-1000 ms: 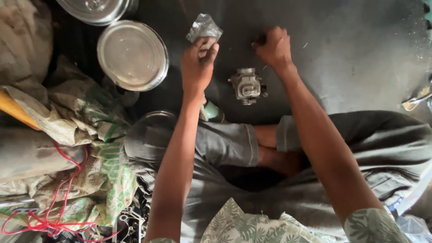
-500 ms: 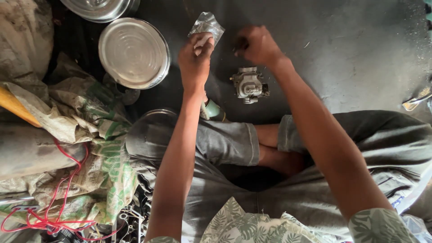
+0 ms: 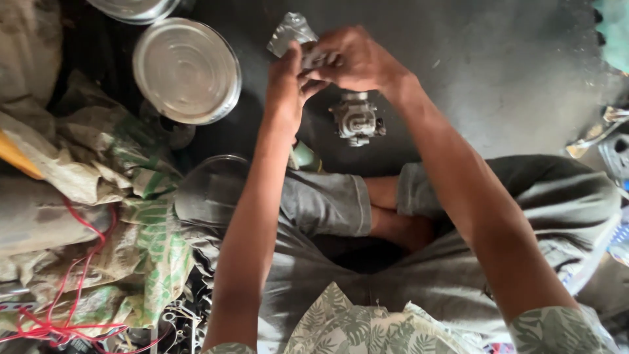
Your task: Disassembling and inspecting a motorcycle carburetor while sitting on a workshop floor.
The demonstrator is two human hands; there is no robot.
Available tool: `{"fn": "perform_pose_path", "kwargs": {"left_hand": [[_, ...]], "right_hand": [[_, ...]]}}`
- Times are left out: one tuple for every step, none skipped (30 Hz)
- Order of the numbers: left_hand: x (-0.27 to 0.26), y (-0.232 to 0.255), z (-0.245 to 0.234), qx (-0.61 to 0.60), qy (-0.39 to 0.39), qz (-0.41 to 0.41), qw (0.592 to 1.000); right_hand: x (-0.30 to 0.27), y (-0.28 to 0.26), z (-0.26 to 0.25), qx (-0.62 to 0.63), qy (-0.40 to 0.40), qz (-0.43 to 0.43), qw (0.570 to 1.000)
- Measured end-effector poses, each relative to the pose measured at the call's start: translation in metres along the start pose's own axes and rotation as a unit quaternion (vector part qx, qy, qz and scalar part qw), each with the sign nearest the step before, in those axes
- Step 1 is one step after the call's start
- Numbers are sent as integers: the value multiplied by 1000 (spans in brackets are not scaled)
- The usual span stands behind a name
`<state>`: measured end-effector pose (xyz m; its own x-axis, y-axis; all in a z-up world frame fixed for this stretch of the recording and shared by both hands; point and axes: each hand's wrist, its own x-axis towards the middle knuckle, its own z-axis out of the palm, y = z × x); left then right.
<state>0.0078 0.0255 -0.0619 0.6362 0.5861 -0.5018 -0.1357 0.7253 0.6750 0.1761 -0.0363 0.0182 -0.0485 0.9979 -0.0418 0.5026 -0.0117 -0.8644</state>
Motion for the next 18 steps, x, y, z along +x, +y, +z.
{"fn": "perform_pose_path", "kwargs": {"left_hand": [[7,-15,-9,-2,-2,-3,1000],[17,-27,-19,-65,-23,-13,998],[26,-38,-29,-128,-44,-23,991],[27,-40,-30,-129,-46,-22,990],[28,-42,-30,-133,-40,-28,990],[28,-45,-31,-137,-33,-34,989],[19,-32,-21,-139,-33,-34,989],[9,-18,-11,-125,-51,-24,991],[0,-4,-1,-110,-68,-14,991],[4,-9,-5,-112,-68,-12,991],[9,-14,-9,-93,-65,1,994],[13,-19,-13,-73,-60,15,995],[10,-17,-9,-75,-59,17,995],[6,-16,-5,-43,-73,31,996],[3,-15,0,-12,-87,44,995],[3,-15,3,-13,-87,45,995],[2,-16,6,22,-110,55,992],[2,-15,8,57,-132,66,987]], "right_hand": [[-5,-7,-1,-2,0,5,1000],[-5,-14,-2,-26,-11,-14,1000],[-5,-22,-4,-50,-22,-32,998],[-7,-24,-4,-52,-22,-31,998],[-8,-25,-5,-52,-6,-53,997],[-10,-27,-4,-52,8,-74,996],[-16,-26,-7,-53,7,-73,996],[-21,-26,-8,-55,32,-44,997],[-26,-26,-10,-58,57,-15,997],[-40,-24,-15,-59,55,-17,997],[-53,-23,-21,21,65,-3,998],[-66,-21,-26,101,74,10,992],[-77,-27,-29,100,72,9,992],[-89,-34,-33,103,85,20,991],[-102,-40,-37,106,99,32,989],[-110,-38,-34,105,98,32,989],[-119,-35,-32,108,108,52,987],[-127,-33,-30,111,116,71,984]]}}
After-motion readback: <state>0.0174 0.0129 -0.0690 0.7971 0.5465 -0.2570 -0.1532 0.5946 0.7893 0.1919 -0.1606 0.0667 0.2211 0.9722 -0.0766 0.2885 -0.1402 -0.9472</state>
